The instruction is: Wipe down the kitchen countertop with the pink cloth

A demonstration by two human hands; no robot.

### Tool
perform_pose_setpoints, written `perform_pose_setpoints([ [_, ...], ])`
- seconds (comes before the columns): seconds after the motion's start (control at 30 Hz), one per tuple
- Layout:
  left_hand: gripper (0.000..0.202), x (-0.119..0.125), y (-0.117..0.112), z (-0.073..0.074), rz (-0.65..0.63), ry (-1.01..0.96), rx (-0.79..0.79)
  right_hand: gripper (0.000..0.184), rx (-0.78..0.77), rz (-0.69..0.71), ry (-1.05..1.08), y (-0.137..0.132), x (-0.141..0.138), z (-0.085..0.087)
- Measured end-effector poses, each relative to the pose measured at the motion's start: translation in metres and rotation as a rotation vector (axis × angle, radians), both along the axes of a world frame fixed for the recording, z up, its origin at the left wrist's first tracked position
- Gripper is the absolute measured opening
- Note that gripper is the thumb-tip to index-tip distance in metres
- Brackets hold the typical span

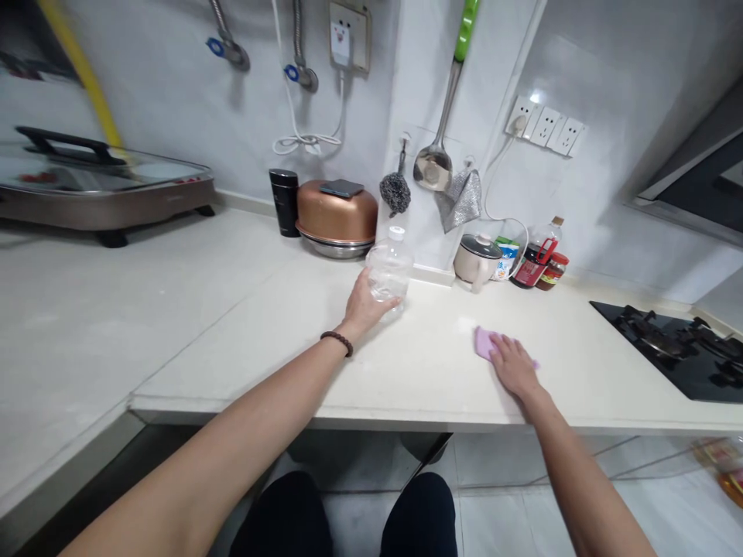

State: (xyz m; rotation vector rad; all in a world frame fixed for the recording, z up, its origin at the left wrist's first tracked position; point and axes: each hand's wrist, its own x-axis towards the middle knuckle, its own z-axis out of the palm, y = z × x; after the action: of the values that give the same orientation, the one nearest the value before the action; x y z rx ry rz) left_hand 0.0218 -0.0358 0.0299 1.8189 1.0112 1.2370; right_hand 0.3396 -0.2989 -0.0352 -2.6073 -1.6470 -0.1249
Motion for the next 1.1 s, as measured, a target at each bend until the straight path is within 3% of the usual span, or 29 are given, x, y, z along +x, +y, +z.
perform_pose_setpoints([
  [0.13, 0.108, -0.001, 0.005, -0.007, -0.024, 0.038, 0.056, 0.063, -0.009, 0.145, 0.07, 0.098, -0.058, 0.009],
  [0.27, 0.112, -0.002, 0.01, -0.012, -0.009, 0.031, 0.099, 0.061, -0.024, 0.151, 0.119, 0.168, -0.083, 0.016],
  [0.4, 0.11, -0.003, 0.011, -0.012, -0.012, 0.048, 0.124, 0.061, -0.01, 0.144, 0.132, 0.206, -0.078, 0.02],
  [0.6, 0.106, -0.007, 0.007, -0.009, 0.001, 0.085, 0.112, 0.06, 0.01, 0.096, 0.138, 0.237, -0.057, 0.025],
  [0.73, 0.105, -0.01, 0.005, -0.006, -0.013, 0.108, 0.112, 0.062, 0.033, 0.082, 0.123, 0.245, -0.056, 0.028],
  [0.87, 0.11, -0.012, 0.002, -0.004, -0.008, 0.124, 0.089, 0.06, 0.036, 0.193, 0.098, 0.22, -0.046, 0.024],
  [0.97, 0.11, -0.013, -0.001, -0.003, -0.023, 0.133, 0.069, 0.06, 0.028, 0.216, 0.074, 0.182, -0.007, 0.016],
  [1.1, 0.108, -0.011, -0.003, -0.002, -0.007, 0.158, 0.042, 0.06, 0.029, 0.012, -0.006, 0.137, 0.074, 0.006],
])
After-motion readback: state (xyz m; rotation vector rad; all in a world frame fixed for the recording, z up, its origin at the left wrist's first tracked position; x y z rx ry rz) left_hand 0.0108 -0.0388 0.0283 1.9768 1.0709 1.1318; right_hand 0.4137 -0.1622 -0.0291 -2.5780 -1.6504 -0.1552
